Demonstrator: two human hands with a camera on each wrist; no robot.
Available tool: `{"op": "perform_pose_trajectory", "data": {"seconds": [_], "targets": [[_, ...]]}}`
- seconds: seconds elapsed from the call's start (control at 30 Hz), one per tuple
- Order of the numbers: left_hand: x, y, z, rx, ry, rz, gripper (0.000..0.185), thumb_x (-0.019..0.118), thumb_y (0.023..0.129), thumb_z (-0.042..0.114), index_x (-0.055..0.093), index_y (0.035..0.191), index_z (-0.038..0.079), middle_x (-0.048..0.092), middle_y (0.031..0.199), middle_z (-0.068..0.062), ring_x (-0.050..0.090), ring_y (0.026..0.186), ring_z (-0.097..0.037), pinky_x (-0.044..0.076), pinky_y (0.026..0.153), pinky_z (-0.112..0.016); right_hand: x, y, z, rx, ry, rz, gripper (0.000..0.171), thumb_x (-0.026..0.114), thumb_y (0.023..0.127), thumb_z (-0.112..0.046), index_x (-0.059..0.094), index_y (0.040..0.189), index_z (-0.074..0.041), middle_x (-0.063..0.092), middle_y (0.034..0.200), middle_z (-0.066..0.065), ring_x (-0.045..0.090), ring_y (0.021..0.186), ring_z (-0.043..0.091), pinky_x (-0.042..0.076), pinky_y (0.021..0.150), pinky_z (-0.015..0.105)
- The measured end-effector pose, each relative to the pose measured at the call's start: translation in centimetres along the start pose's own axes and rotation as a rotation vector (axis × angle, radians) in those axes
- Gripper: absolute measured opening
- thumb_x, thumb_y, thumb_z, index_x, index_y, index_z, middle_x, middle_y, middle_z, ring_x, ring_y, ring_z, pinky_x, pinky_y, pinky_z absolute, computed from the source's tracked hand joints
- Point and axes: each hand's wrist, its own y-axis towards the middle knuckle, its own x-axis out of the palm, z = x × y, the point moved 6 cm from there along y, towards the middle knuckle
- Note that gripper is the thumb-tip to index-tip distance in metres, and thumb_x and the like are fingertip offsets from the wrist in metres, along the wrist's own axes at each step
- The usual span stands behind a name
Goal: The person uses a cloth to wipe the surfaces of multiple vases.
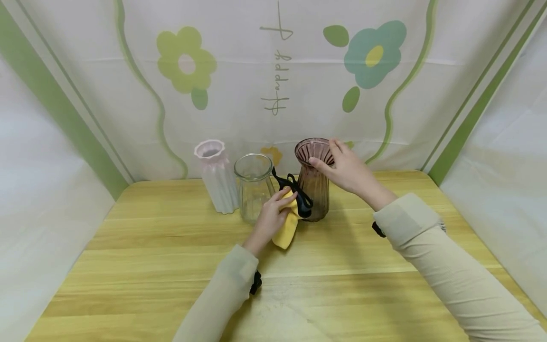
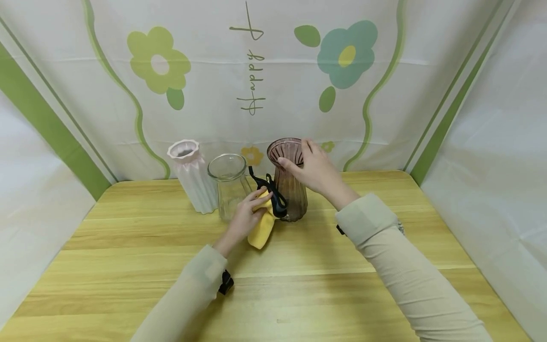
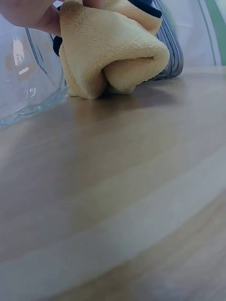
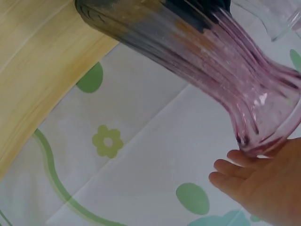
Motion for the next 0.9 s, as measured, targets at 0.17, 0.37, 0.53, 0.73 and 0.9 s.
{"op": "perform_pose_trajectory", "data": {"seconds": [0.17,0.37,0.53,0.73,0.9], "targets": [[0.0,0.0,0.0,-0.008,-0.006,0.004,0.044,0.061,0.088,-0.005,0.059,0.13,0.009,0.05,0.142,-0.015,0.05,0.13,-0.034,0.053,0.097,-0.038,-0.4,0.4,0.5,-0.051,-0.008,-0.03,0.101,0.034,0.087,-0.075,0.009,0.153,-0.003,0.007,0.16,0.021,0.006,0.147,0.045,0.012,0.118,0.062],[-0.3,0.3,0.2,-0.014,-0.057,0.059,0.044,0.061,0.088,-0.003,0.059,0.13,0.009,0.051,0.142,-0.014,0.052,0.128,-0.032,0.057,0.085,-0.035,-0.1,0.5,1.1,-0.065,-0.016,-0.075,0.097,0.037,0.089,-0.071,0.008,0.153,-0.004,0.004,0.162,0.017,0.001,0.148,0.042,0.004,0.12,0.059],[-1.4,1.0,1.4,0.031,-0.103,0.165,0.042,0.063,0.087,-0.002,0.061,0.128,0.008,0.053,0.14,-0.015,0.051,0.129,-0.032,0.054,0.095,-0.038,0.1,0.5,0.7,-0.053,-0.021,-0.046,0.099,0.036,0.088,-0.073,0.008,0.153,-0.003,0.006,0.161,0.019,0.005,0.148,0.041,0.004,0.121,0.059],[-2.6,1.9,3.4,0.083,-0.114,0.245,0.042,0.065,0.086,0.0,0.062,0.127,0.007,0.053,0.14,-0.015,0.051,0.129,-0.031,0.054,0.095,-0.039,0.2,0.3,0.1,-0.011,-0.048,-0.009,0.103,0.033,0.087,-0.075,0.011,0.152,0.002,0.01,0.159,0.023,0.01,0.147,0.042,0.007,0.12,0.058],[-2.1,1.9,3.6,0.046,-0.104,0.221,0.04,0.066,0.085,0.0,0.063,0.125,0.007,0.054,0.139,-0.015,0.051,0.129,-0.032,0.051,0.099,-0.04,0.3,0.2,-0.1,0.023,-0.046,0.001,0.104,0.031,0.087,-0.075,0.01,0.151,0.004,0.01,0.159,0.025,0.011,0.145,0.047,0.009,0.119,0.061]]}}
